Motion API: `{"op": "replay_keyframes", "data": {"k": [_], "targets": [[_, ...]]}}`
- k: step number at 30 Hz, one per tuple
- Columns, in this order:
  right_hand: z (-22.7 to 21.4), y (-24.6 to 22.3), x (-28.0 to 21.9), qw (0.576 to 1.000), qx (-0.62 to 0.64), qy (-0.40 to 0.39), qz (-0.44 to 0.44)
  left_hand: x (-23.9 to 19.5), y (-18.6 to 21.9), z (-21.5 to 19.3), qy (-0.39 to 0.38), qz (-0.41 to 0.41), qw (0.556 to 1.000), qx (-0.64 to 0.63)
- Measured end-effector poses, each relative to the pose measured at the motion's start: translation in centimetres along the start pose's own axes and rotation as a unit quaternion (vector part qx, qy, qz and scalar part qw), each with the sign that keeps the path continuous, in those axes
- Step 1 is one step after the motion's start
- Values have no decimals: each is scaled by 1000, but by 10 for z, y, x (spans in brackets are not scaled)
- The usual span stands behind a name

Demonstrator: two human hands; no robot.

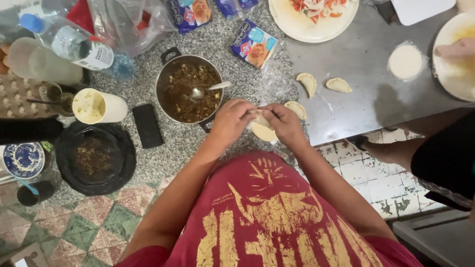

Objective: Filling dough circles with a meat and vegetable mixture and sealing the edges to make empanadas.

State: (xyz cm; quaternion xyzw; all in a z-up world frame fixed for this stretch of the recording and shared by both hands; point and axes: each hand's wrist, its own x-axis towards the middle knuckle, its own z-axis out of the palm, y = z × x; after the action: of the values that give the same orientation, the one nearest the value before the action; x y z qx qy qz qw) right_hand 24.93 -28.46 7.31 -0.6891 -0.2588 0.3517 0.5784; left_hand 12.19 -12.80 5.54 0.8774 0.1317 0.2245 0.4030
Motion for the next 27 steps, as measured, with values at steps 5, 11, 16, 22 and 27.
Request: {"op": "replay_keyframes", "data": {"k": [5,11,16,22,27], "targets": [[-13,-6,-7,999,-12,-43,5,-1,1,19,-20,3,1000,18],[-37,-16,-9,999,-19,-41,9,6,14,27,-40,1,998,54],[-47,-12,-11,997,-54,-61,13,13,27,44,-39,8,996,77],[-62,-10,-8,998,-19,-52,14,13,25,61,-35,-4,997,65],[-71,-21,-9,998,-56,-34,15,27,36,73,-24,12,998,56]]}}
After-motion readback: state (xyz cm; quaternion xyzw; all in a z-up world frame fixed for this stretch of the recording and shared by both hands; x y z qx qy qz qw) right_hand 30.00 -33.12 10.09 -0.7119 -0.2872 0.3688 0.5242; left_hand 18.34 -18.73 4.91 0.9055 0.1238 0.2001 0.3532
